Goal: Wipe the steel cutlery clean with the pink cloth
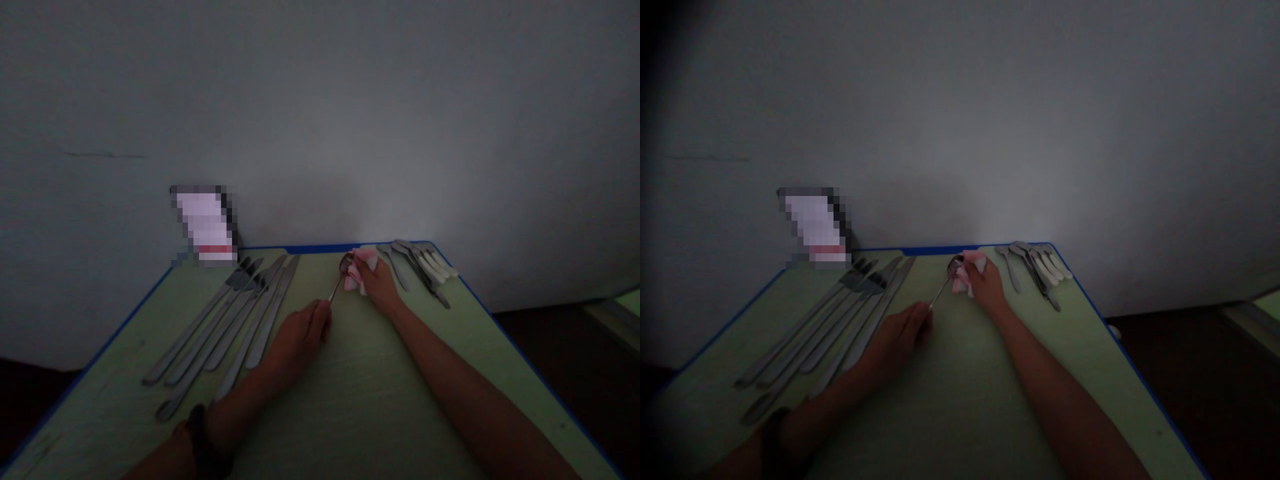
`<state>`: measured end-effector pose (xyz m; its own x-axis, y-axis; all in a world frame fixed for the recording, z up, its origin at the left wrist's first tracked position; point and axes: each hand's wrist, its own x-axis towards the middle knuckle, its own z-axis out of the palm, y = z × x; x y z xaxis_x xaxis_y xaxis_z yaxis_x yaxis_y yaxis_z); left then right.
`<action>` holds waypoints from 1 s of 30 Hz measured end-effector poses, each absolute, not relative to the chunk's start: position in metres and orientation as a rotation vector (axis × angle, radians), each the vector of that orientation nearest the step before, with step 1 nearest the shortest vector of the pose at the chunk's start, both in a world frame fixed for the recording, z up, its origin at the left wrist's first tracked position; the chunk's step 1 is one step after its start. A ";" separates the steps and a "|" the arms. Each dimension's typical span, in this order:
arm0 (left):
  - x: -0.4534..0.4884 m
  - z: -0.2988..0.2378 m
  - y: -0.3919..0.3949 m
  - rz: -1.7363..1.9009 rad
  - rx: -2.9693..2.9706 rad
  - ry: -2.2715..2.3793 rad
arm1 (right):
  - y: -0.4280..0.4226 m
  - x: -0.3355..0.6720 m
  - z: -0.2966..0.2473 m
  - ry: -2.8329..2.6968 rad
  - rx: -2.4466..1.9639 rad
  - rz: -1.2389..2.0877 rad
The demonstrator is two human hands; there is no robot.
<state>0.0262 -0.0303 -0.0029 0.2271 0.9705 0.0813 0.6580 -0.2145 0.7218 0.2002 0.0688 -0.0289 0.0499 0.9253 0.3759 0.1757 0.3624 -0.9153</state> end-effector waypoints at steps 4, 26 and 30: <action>0.025 -0.001 -0.024 1.016 1.637 1.488 | 0.066 0.196 -0.029 -1.321 -1.192 0.739; 0.024 -0.006 -0.028 0.956 1.769 1.364 | 0.065 0.195 -0.020 -1.372 -1.136 1.028; 0.025 -0.005 -0.028 0.915 1.825 1.378 | 0.064 0.189 -0.024 -1.189 -1.079 1.255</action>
